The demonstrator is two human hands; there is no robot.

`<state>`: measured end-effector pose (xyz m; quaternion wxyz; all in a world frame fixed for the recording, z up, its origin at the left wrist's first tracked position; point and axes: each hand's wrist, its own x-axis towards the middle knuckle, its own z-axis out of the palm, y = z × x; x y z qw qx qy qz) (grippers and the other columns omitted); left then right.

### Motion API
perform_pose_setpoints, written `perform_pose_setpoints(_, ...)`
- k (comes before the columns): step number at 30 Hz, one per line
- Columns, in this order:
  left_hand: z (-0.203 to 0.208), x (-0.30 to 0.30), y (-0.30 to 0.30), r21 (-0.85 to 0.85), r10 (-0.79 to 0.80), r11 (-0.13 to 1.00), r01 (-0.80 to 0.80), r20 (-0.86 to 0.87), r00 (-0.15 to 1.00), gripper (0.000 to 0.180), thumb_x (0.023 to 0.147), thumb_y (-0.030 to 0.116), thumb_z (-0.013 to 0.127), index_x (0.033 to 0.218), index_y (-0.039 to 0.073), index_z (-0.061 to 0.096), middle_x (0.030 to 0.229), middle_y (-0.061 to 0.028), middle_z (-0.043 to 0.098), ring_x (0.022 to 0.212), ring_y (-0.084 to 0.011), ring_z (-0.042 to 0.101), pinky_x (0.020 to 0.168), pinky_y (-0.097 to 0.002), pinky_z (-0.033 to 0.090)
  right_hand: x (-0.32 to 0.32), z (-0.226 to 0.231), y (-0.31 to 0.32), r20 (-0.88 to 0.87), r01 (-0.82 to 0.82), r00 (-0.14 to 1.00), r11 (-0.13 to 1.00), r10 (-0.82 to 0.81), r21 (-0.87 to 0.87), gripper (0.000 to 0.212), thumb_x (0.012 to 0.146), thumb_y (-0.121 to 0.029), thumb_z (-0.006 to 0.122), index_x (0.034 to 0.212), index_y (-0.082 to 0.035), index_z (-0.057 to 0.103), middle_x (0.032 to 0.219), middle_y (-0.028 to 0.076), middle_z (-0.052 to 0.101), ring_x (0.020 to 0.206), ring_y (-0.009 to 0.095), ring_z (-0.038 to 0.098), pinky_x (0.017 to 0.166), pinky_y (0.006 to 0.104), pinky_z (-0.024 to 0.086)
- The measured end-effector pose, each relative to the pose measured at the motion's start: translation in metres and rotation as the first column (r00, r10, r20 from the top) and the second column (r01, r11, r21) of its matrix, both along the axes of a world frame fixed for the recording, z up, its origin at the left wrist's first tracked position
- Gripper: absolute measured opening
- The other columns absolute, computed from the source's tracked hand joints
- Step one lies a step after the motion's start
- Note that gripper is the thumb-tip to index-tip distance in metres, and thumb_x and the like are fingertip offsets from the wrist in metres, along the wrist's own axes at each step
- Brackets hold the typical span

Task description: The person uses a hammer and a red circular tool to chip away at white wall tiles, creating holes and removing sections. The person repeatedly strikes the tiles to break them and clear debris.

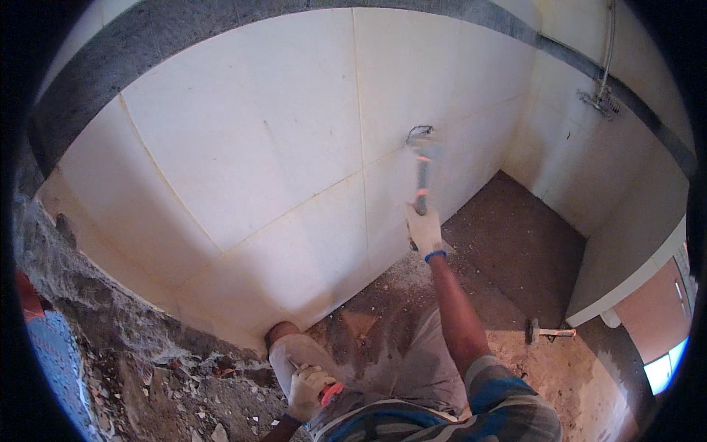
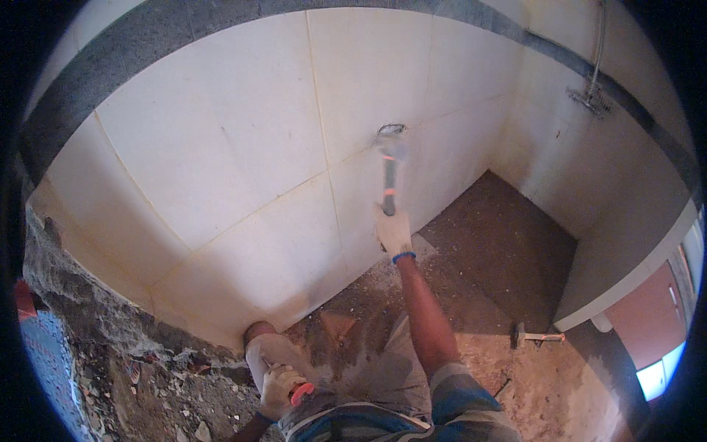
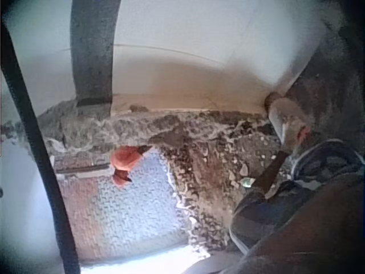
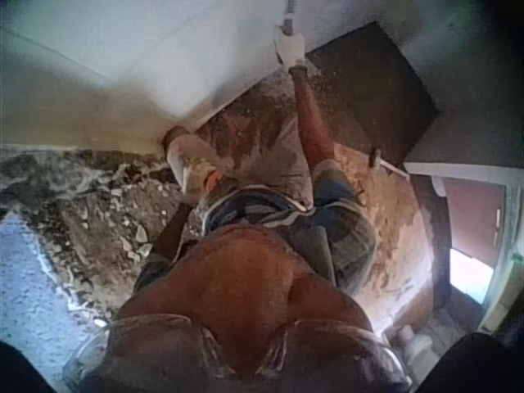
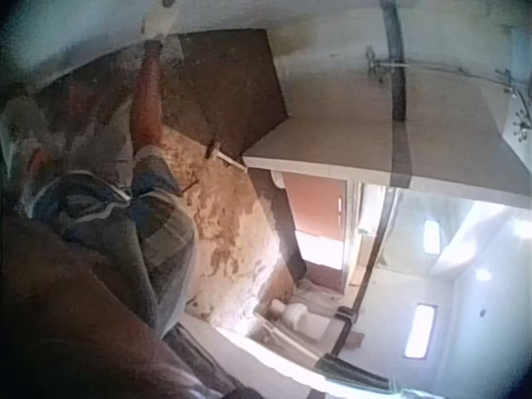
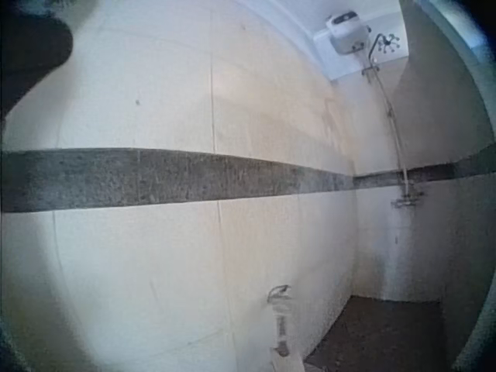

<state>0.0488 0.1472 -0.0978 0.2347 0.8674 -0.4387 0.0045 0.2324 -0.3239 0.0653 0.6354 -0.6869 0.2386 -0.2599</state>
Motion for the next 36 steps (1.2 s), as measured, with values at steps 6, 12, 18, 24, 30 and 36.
perform_pose_setpoints(6, 0.003, -0.002, -0.005, -0.039, 0.022, 0.999, -0.021, 0.032, 0.999, 0.044, 0.078, 0.039, 0.082, 0.119, 0.024, 0.078, 0.126, -0.0025, 0.075, 0.134, -0.0349, 0.061, 0.119, -0.057, 0.039, -0.039, -0.01, -0.006, -0.055, 0.068, 0.996, 0.998, -0.068, -0.011, 0.034, 0.103, -0.027, 0.073, 0.08, -0.009, 0.057, 0.064, -0.003, 0.055, 0.05, 0.01, 0.051, 0.047, 0.0343, 0.041)
perform_pose_setpoints(12, -0.001, -0.001, 0.0, 0.039, 0.007, 0.999, -0.008, 0.018, 1.0, 0.049, 0.074, 0.041, 0.083, 0.12, 0.024, 0.077, 0.127, -0.0022, 0.074, 0.135, -0.0338, 0.061, 0.119, -0.0569, 0.039, -0.053, -0.004, 0.011, 0.514, -0.023, 0.858, 0.996, -0.024, 0.085, 0.027, 0.107, -0.019, 0.069, 0.087, -0.008, 0.056, 0.068, -0.002, 0.055, 0.051, 0.01, 0.051, 0.047, 0.0333, 0.04)
perform_pose_setpoints(18, 0.001, 0.001, -0.001, -0.021, -0.019, 1.0, 0.021, 0.065, 0.998, 0.043, 0.079, 0.038, 0.081, 0.118, 0.023, 0.076, 0.122, -0.0016, 0.076, 0.13, -0.0301, 0.064, 0.119, -0.0544, 0.04, -0.006, 0.004, 0.01, 0.136, 0.023, 0.99, 0.994, -0.037, 0.103, 0.028, 0.106, -0.023, 0.072, 0.087, -0.009, 0.056, 0.067, -0.004, 0.054, 0.05, 0.011, 0.05, 0.047, 0.0353, 0.04)
perform_pose_setpoints(24, 0.01, -0.002, -0.002, -0.054, -0.005, 0.998, 0.009, 0.066, 0.998, 0.042, 0.08, 0.039, 0.081, 0.118, 0.023, 0.076, 0.124, -0.0022, 0.076, 0.129, -0.0311, 0.065, 0.12, -0.0547, 0.04, -0.021, 0.016, -0.01, -0.072, 0.04, 0.996, 0.992, -0.048, -0.117, 0.034, 0.104, -0.027, 0.074, 0.083, -0.004, 0.059, 0.065, -0.002, 0.058, 0.055, 0.01, 0.056, 0.051, 0.035, 0.044)
perform_pose_setpoints(30, 0.013, -0.004, -0.003, 0.015, 0.002, 1.0, -0.002, 0.005, 1.0, 0.052, 0.071, 0.037, 0.086, 0.121, 0.024, 0.077, 0.126, -0.002, 0.073, 0.133, -0.0331, 0.062, 0.12, -0.0569, 0.039, -0.021, -0.029, -0.005, 0.478, 0.199, 0.875, 0.955, -0.073, -0.219, 0.028, 0.104, -0.024, 0.075, 0.086, -0.008, 0.061, 0.063, -0.005, 0.052, 0.05, 0.007, 0.05, 0.047, 0.0298, 0.039)
perform_pose_setpoints(36, 0.011, -0.004, -0.001, -0.001, 0.017, 1.0, -0.017, 0.038, 0.999, 0.04, 0.08, 0.037, 0.08, 0.118, 0.024, 0.077, 0.124, -0.0008, 0.076, 0.129, -0.0299, 0.065, 0.119, -0.0556, 0.041, 0.025, -0.052, 0.009, 0.347, 0.112, 0.934, 0.992, -0.088, -0.05, 0.025, 0.105, -0.022, 0.074, 0.089, -0.008, 0.061, 0.064, -0.003, 0.053, 0.049, 0.01, 0.051, 0.045, 0.0319, 0.04)
